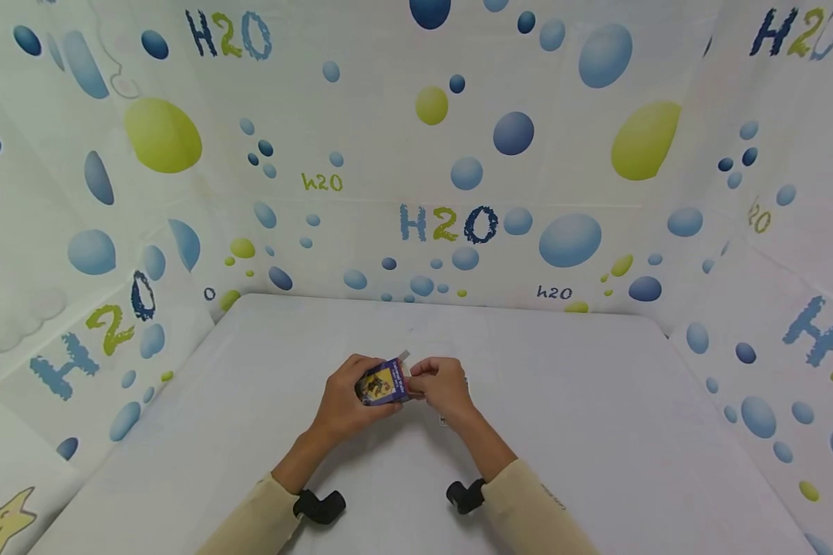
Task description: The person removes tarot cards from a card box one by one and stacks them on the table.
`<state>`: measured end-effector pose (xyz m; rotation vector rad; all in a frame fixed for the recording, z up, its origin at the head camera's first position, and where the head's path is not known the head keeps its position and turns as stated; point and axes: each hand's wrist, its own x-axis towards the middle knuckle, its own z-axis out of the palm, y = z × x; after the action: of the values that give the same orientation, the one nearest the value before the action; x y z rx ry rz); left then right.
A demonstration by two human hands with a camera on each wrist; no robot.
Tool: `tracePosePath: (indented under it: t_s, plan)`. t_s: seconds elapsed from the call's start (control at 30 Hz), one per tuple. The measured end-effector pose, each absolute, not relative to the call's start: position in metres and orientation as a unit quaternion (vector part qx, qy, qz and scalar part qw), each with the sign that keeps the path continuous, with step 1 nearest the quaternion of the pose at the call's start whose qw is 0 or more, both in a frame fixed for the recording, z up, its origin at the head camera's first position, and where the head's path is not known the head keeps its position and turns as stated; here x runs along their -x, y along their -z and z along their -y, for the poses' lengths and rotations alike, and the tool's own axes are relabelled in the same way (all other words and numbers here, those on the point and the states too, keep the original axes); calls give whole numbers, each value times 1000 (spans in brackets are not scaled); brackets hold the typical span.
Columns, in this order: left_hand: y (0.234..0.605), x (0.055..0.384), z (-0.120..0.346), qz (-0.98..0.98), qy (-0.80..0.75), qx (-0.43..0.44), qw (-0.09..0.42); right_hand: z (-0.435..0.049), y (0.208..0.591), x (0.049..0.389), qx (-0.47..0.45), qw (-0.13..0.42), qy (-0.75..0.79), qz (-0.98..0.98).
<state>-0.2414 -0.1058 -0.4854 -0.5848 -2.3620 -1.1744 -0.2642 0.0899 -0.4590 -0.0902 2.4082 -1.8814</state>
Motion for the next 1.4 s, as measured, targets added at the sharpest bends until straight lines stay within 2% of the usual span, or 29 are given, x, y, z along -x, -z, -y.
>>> tracePosePath:
  t_s: [0.83, 1.4]
  plan:
    - [482, 238, 104, 847, 422, 222, 236, -99, 460, 266, 7, 97, 690, -717]
    - [487, 243, 105, 841, 431, 226, 235, -107, 468, 272, -4, 87, 721, -688]
